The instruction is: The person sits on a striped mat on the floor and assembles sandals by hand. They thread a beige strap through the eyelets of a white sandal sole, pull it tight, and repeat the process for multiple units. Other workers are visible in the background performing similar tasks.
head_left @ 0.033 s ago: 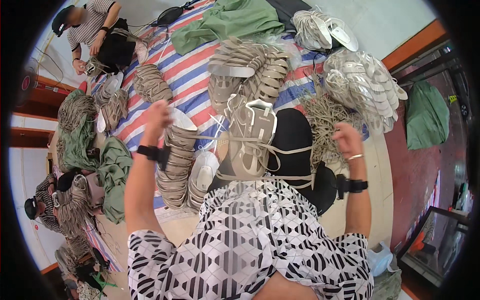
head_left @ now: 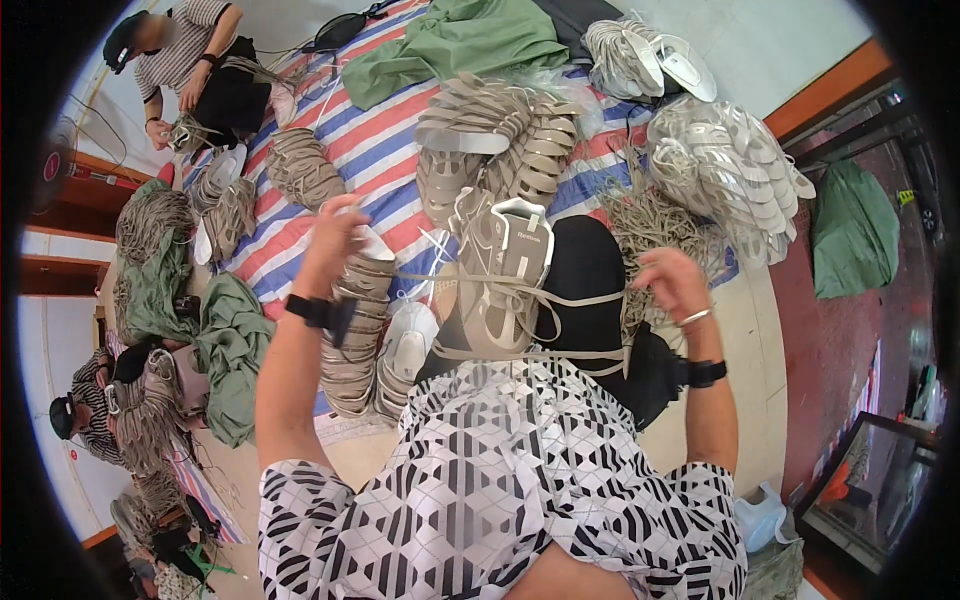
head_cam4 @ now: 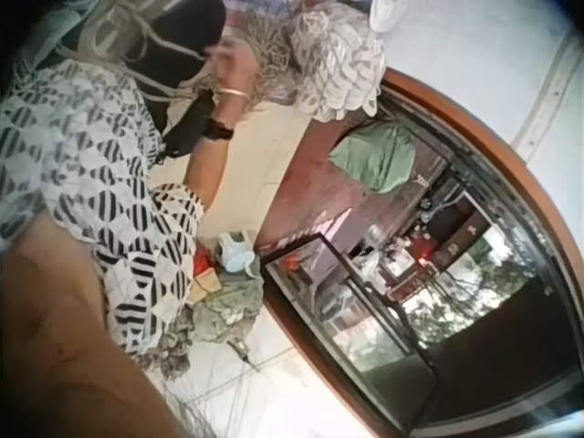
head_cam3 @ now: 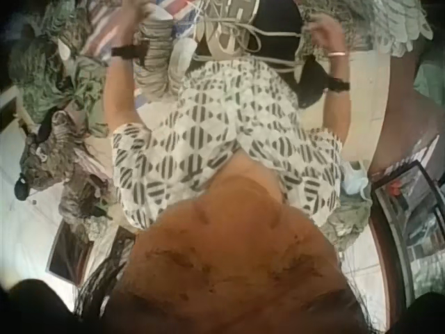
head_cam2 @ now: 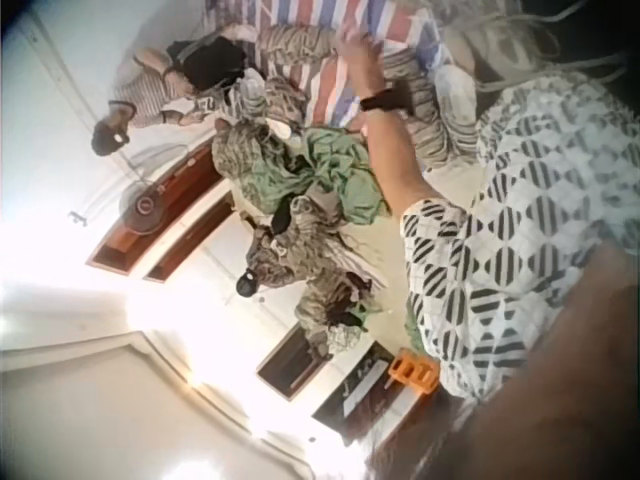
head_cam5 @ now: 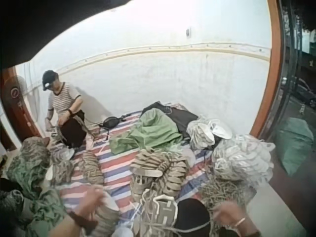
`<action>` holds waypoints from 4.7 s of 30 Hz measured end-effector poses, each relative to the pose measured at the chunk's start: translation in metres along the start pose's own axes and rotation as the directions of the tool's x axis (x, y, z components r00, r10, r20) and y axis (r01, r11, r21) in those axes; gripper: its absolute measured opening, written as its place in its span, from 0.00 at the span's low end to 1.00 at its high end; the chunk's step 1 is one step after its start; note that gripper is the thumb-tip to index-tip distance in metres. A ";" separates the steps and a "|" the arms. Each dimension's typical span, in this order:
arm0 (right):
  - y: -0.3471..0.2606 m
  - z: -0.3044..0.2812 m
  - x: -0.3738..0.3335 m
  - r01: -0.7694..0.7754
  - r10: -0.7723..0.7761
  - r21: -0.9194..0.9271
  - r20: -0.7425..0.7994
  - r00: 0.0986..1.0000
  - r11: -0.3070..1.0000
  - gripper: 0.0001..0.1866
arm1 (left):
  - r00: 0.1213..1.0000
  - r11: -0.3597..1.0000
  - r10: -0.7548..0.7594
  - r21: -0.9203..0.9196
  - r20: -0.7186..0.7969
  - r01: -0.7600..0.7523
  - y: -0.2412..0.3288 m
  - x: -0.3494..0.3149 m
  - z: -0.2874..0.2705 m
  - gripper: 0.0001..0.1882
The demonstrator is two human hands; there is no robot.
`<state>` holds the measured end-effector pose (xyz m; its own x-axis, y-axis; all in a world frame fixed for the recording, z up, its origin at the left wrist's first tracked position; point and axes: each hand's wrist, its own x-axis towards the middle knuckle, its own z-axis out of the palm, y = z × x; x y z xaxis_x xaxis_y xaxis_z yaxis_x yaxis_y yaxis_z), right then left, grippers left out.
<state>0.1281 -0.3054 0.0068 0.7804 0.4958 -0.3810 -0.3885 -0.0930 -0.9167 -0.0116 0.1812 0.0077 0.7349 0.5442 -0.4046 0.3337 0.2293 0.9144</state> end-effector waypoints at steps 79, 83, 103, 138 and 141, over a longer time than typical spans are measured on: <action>0.017 0.128 -0.003 0.081 -0.078 -0.032 0.080 0.994 0.996 0.13 | 0.977 0.770 0.192 -0.603 -0.088 -0.206 0.003 0.000 0.033 0.09; 0.030 0.124 0.004 0.466 -0.475 -0.548 0.138 0.869 0.694 0.11 | 0.967 0.860 0.202 -0.444 -0.156 -0.252 0.006 0.005 -0.010 0.12; 0.042 0.147 0.015 0.695 -0.572 -0.718 0.561 0.598 0.022 0.02 | 0.973 0.974 0.211 -0.065 -0.091 -0.217 -0.033 -0.025 -0.011 0.09; 0.052 0.000 -0.005 -0.186 -0.013 -0.618 -0.302 0.953 0.764 0.12 | 0.920 0.679 0.332 0.623 0.210 -0.388 -0.103 -0.019 -0.008 0.17; 0.048 0.034 0.006 0.061 -0.422 -0.879 -0.165 0.891 0.473 0.12 | 0.890 0.833 0.376 0.326 0.260 -0.447 -0.066 -0.052 0.052 0.16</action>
<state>0.0976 -0.2780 -0.0357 0.9405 0.3387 0.0274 0.2947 -0.7726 -0.5623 -0.0408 0.0959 -0.0324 0.9325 0.3605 -0.0199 0.1420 -0.3156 0.9382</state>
